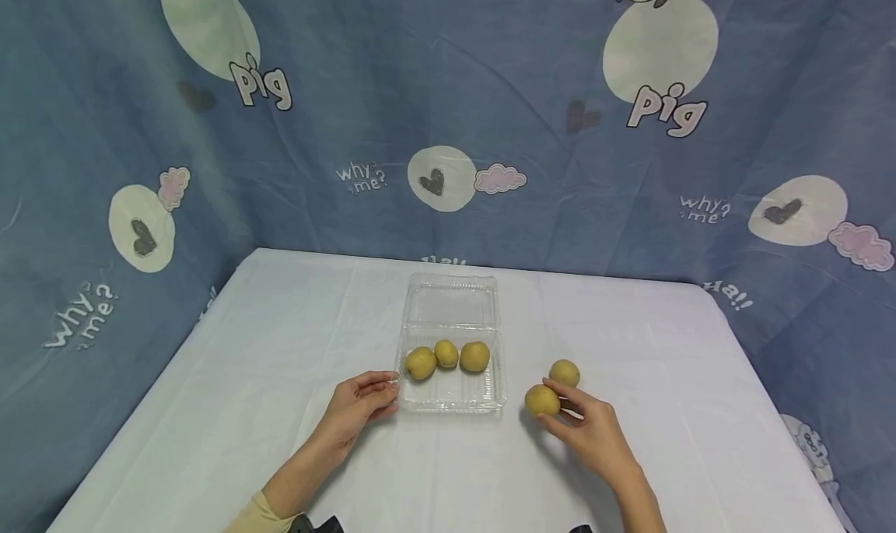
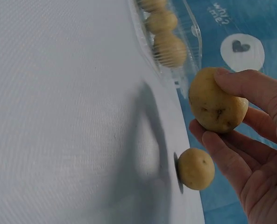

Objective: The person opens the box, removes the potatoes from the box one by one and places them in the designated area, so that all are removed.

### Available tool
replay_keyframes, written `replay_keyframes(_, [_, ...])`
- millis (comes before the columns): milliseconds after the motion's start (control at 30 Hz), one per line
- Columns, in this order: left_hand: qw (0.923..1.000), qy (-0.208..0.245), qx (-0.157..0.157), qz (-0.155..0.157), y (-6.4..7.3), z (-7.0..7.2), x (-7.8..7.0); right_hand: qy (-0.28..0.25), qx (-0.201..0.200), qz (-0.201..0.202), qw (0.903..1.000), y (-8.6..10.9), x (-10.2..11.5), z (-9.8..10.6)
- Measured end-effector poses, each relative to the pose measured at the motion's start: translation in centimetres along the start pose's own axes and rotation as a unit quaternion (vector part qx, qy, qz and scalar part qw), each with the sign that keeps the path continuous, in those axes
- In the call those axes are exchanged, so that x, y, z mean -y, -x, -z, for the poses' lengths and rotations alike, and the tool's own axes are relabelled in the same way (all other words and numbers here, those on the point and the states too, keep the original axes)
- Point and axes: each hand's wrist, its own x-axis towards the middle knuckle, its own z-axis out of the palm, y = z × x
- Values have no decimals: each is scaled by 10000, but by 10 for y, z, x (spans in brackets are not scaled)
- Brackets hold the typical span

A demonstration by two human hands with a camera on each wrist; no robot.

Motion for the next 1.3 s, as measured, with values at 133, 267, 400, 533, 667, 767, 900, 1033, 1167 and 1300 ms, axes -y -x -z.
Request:
replay_keyframes(133, [10000, -32, -3, -12, 0, 0, 0, 128, -31, -94, 9999, 1, -2, 3])
replay_keyframes(267, [10000, -45, 22, -36, 0, 0, 1, 297, -123, -155, 9994, 3, -4, 8])
replay_keyframes(400, [10000, -34, 18, -42, 1, 0, 0, 411, -239, -166, 9987, 5, -6, 14])
replay_keyframes(533, [10000, -27, 10, -41, 2, -1, 0, 484, -255, -270, 9981, 7, -10, 20])
replay_keyframes(667, [10000, -35, 22, -48, 2, -1, -1, 573, -257, -326, 9975, 8, -13, 24])
replay_keyframes(767, [10000, -32, 36, -62, 3, -1, -1, 567, -303, -375, 9972, 8, -13, 27])
replay_keyframes(900, [9999, -13, 50, -92, 3, -1, -2, 523, -344, -466, 9970, 8, -12, 30])
replay_keyframes(1033, [9999, 4, 60, -107, 4, -1, -2, 549, -374, -445, 9968, 8, -13, 32])
replay_keyframes(1167, [9999, 10, 47, -100, 4, -1, -2, 566, -452, -348, 9968, 8, -16, 34])
replay_keyframes(1300, [10000, 25, 35, -84, 4, -1, -2, 665, -545, -326, 9958, 9, -20, 36])
